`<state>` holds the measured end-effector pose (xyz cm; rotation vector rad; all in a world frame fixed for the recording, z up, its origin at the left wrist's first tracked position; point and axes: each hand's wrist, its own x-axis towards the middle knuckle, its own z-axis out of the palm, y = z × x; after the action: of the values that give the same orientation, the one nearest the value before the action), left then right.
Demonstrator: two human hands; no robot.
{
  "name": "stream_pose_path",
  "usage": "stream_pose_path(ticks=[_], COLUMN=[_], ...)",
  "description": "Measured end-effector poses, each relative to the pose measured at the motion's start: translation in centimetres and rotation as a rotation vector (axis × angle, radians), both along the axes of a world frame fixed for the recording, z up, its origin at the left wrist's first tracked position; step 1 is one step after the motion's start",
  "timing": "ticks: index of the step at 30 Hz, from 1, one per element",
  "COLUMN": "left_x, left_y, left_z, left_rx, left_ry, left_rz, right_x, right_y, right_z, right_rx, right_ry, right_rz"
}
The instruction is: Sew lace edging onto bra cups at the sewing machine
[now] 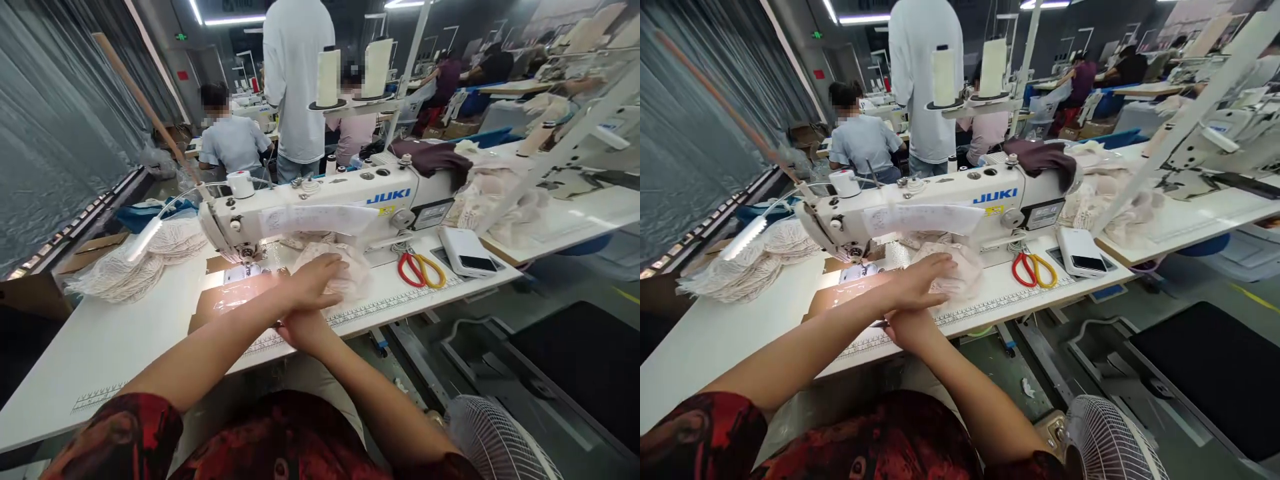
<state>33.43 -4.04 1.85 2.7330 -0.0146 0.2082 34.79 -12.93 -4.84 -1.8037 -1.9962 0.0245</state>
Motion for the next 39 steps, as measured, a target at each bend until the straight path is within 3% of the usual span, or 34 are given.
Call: stream_pose_path(ticks=[5,12,19,22,26,29,35,39], left_x=[4.7,5.1,4.6,4.5,5.1,5.6,6.0,6.3], left_y=[0.9,3.6,4.2,4.0,3.3,2.9,3.2,2.5], left_z=[-2.0,-2.1,-1.7,-1.5,-1.4,-1.5,-1.2,-0.3], left_rx=[-0.004,-0.566,-0.829,-0.8,-0.604,-0.472,-0.645,-0.513], left_ry=[0.128,0.039,-0.052,-0.005,0.039,0.027,0.064,0.118], left_rz=[0.091,0.227,0.336,0.377,0.491,0.488,0.57,0.475], right_x=[0.6,1.1,0.9,0.8,0.8,0.8,0.8,0.6], right_y=[0.2,0.4,0.2,0.3,0.4,0.4,0.3,0.3], right_z=[0.3,-0.2,0.0,0.2,0.6,0.9,1.2,0.9], right_rx=[-0.019,-0.057,-0.081,-0.088,-0.122,-0.131,-0.163,-0.122], right_ry=[0.057,0.054,0.048,0.043,0.066,0.089,0.102,0.08], right_rz=[0.059,0.084,0.092,0.082,0.107,0.109,0.093,0.084])
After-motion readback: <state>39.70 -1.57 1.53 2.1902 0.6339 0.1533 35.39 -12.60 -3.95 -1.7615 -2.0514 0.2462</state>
